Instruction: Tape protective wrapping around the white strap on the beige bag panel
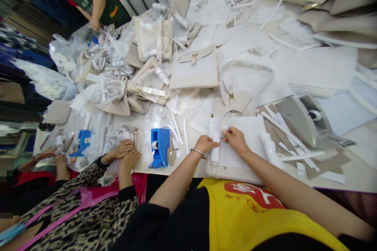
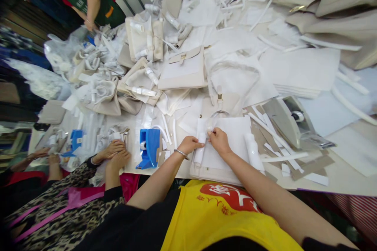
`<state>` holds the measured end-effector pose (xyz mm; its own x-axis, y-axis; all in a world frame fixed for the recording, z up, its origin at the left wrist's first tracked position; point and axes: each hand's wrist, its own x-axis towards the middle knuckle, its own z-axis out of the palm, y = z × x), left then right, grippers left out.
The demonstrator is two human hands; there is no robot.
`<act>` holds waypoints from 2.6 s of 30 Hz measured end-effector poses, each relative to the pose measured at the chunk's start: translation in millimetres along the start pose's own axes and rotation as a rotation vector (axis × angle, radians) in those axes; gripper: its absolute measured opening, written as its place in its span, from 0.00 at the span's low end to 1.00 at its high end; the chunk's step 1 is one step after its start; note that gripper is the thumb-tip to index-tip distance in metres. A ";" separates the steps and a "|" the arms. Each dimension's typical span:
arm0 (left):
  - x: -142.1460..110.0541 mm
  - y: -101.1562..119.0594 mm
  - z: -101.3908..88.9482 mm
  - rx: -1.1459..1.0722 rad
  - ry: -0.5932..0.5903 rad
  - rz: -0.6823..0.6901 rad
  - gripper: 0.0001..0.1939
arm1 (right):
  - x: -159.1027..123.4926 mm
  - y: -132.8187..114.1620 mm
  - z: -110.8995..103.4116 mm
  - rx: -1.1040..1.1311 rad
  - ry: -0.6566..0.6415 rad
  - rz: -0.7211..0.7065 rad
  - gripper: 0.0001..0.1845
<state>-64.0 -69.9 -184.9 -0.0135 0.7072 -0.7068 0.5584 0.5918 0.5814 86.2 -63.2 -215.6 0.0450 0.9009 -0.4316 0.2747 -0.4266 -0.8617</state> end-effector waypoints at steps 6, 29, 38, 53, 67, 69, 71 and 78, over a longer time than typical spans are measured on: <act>-18.1 3.7 -8.7 -0.602 -0.147 0.076 0.20 | -6.1 -8.1 -1.2 0.054 0.025 0.029 0.09; 5.7 4.0 28.2 -0.705 -0.267 -0.076 0.21 | -18.5 2.6 -6.6 -0.238 -0.146 0.017 0.14; 10.2 5.3 37.7 -0.592 -0.196 -0.033 0.21 | -16.4 -27.1 -22.4 -0.656 -0.226 0.096 0.11; 3.6 10.1 38.9 -0.615 -0.141 -0.004 0.15 | -21.8 69.1 -180.8 -0.593 0.273 0.051 0.08; 6.4 7.5 38.6 -0.634 -0.163 -0.024 0.18 | -2.3 75.2 -174.6 -0.761 0.143 0.183 0.13; 6.8 6.6 38.5 -0.646 -0.161 -0.018 0.18 | 0.2 77.6 -190.6 -0.547 0.079 0.178 0.09; 7.0 6.3 38.4 -0.651 -0.156 -0.020 0.18 | 2.0 79.0 -200.8 -0.270 0.023 0.237 0.07; 7.6 6.4 38.4 -0.665 -0.160 -0.032 0.19 | 3.5 92.6 -194.1 -0.136 0.023 0.381 0.09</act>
<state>-28.7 -75.6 -202.1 0.1301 0.6500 -0.7487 -0.0695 0.7593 0.6471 298.2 -84.1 -245.2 0.1894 0.6829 -0.7056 0.3587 -0.7170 -0.5977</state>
